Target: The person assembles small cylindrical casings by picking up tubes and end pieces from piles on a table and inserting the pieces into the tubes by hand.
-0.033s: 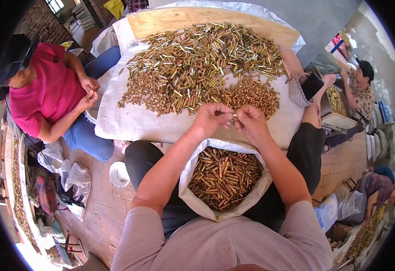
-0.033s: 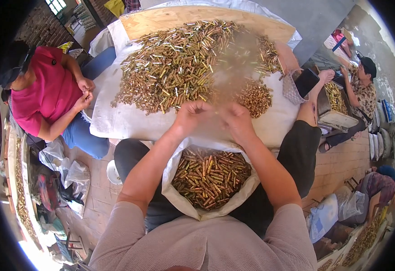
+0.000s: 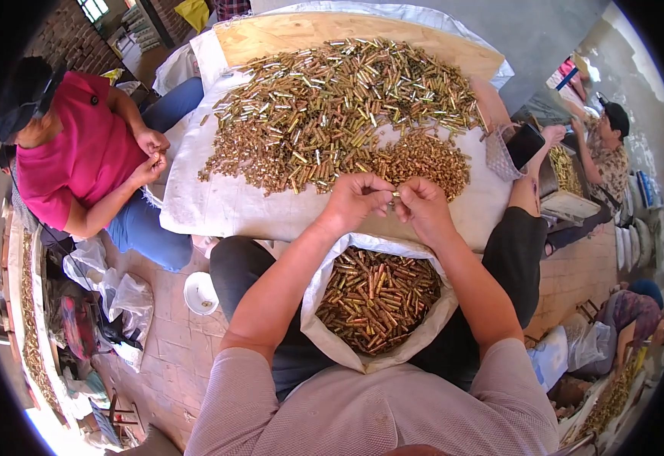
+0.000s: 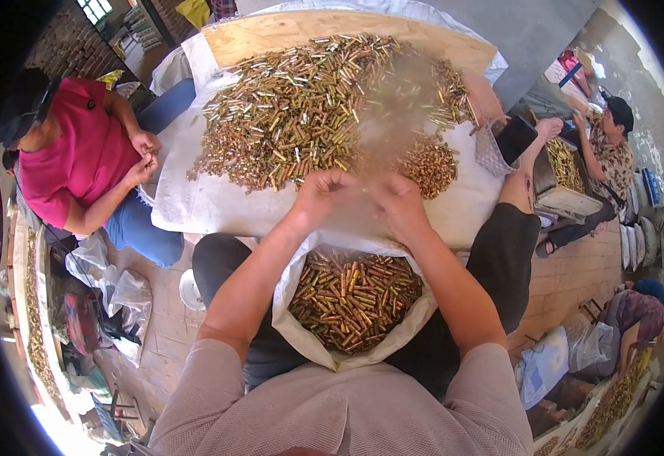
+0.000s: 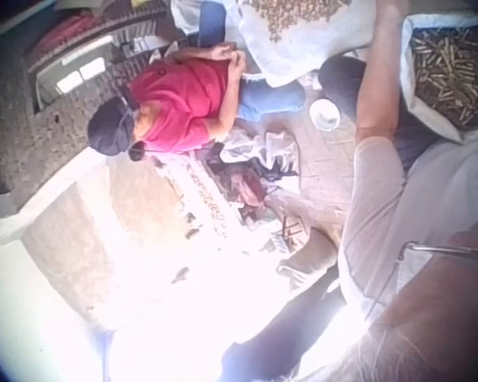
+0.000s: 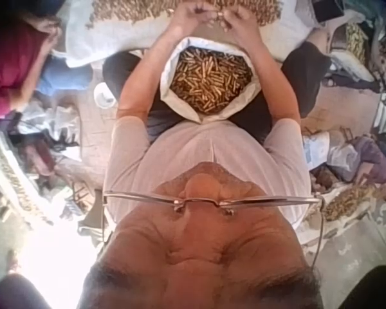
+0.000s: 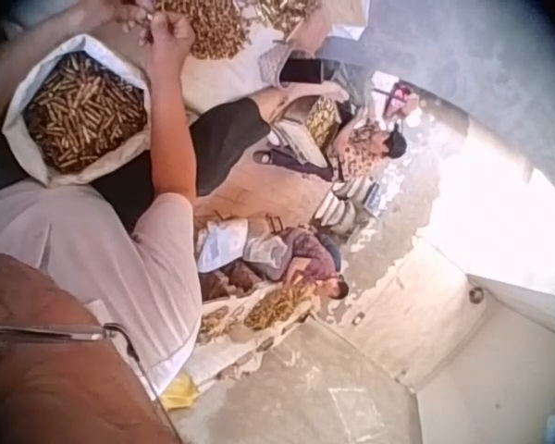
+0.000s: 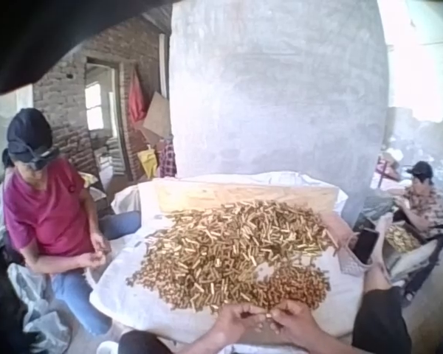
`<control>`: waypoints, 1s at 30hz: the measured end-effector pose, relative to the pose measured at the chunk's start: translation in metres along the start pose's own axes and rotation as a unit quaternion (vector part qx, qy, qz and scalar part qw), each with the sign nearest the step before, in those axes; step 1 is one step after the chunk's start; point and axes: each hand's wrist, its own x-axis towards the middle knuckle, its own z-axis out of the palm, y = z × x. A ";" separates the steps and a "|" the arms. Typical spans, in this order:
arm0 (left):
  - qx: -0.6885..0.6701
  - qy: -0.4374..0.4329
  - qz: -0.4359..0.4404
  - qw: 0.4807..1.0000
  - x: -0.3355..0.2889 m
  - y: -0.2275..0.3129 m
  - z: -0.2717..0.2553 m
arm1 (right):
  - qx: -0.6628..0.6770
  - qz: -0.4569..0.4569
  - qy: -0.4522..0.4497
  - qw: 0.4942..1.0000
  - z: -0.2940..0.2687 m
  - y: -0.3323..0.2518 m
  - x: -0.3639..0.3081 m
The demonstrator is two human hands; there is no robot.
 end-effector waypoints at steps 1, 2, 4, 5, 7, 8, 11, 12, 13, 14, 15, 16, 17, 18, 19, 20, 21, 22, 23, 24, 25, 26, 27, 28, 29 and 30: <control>0.001 0.001 0.001 1.000 0.000 0.003 0.001 | -0.010 -0.003 0.008 1.000 0.001 -0.001 0.000; 0.011 -0.001 -0.006 1.000 0.000 0.005 0.001 | -0.010 -0.003 0.006 1.000 0.000 -0.003 -0.001; 0.022 -0.003 -0.014 1.000 0.000 0.010 0.000 | 0.000 0.015 -0.016 1.000 -0.003 -0.009 -0.003; 0.026 -0.004 -0.021 0.999 0.000 0.012 -0.003 | 0.000 0.016 -0.016 1.000 -0.005 -0.013 -0.003; 0.030 -0.006 -0.028 0.999 0.004 0.016 -0.017 | -0.031 0.051 -0.023 0.998 -0.009 -0.024 -0.002; 0.219 0.041 0.015 0.975 0.008 0.016 -0.033 | -0.031 0.052 -0.023 0.998 -0.010 -0.029 -0.003; 0.508 0.126 0.034 0.851 0.013 0.008 -0.064 | -0.055 0.064 -0.087 0.993 -0.013 -0.044 -0.009; 0.608 0.168 0.010 0.776 0.013 0.003 -0.070 | -0.094 0.093 -0.156 0.979 -0.012 -0.050 -0.013; 0.608 0.167 0.010 0.776 0.014 -0.001 -0.071 | -0.132 0.121 -0.223 0.958 -0.010 -0.056 -0.017; 0.635 0.175 -0.003 0.752 0.015 -0.005 -0.073 | -0.132 0.121 -0.223 0.958 -0.007 -0.061 -0.021; 0.662 0.182 -0.016 0.727 0.016 -0.009 -0.075 | -0.157 0.154 -0.293 0.930 -0.001 -0.065 -0.025; 0.661 0.181 -0.016 0.728 0.018 -0.011 -0.073 | -0.181 0.186 -0.359 0.897 0.003 -0.069 -0.028; 0.671 0.177 -0.045 0.719 0.020 -0.012 -0.072 | -0.181 0.186 -0.358 0.897 0.007 -0.073 -0.029; 0.680 0.173 -0.074 0.709 0.021 -0.013 -0.072 | -0.221 0.210 -0.342 0.889 0.011 -0.078 -0.028; 0.680 0.170 -0.072 0.710 0.022 -0.011 -0.067 | -0.261 0.234 -0.320 0.880 0.010 -0.082 -0.027; 0.677 0.158 -0.080 0.714 0.023 -0.009 -0.064 | -0.261 0.234 -0.317 0.881 0.004 -0.080 -0.024; 0.675 0.146 -0.089 0.717 0.023 -0.007 -0.060 | -0.275 0.186 -0.253 0.909 -0.007 -0.073 -0.018; 0.676 0.146 -0.087 0.717 0.022 -0.008 -0.061 | -0.287 0.134 -0.189 0.930 -0.016 -0.065 -0.012; 0.669 0.147 -0.072 0.725 0.022 -0.011 -0.062 | -0.287 0.133 -0.188 0.930 -0.025 -0.053 -0.006; 0.662 0.149 -0.057 0.732 0.022 -0.013 -0.063 | -0.349 0.072 -0.159 0.921 -0.032 -0.041 0.001; 0.663 0.148 -0.058 0.732 0.021 -0.014 -0.064 | -0.406 0.012 -0.128 0.905 -0.039 -0.028 0.006; 0.663 0.139 -0.046 0.734 0.020 -0.014 -0.063 | -0.406 0.013 -0.127 0.905 -0.042 -0.019 0.008; 0.663 0.130 -0.033 0.737 0.020 -0.014 -0.062 | -0.486 -0.040 -0.123 0.864 -0.044 -0.010 0.011; 0.663 0.131 -0.035 0.736 0.018 -0.014 -0.064 | -0.559 -0.092 -0.122 0.815 -0.040 -0.006 0.013; 0.667 0.119 -0.043 0.735 0.018 -0.014 -0.064 | -0.558 -0.092 -0.123 0.815 -0.038 -0.002 0.013; 0.670 0.106 -0.050 0.733 0.017 -0.014 -0.065 | -0.606 -0.102 -0.117 0.780 -0.035 0.001 0.012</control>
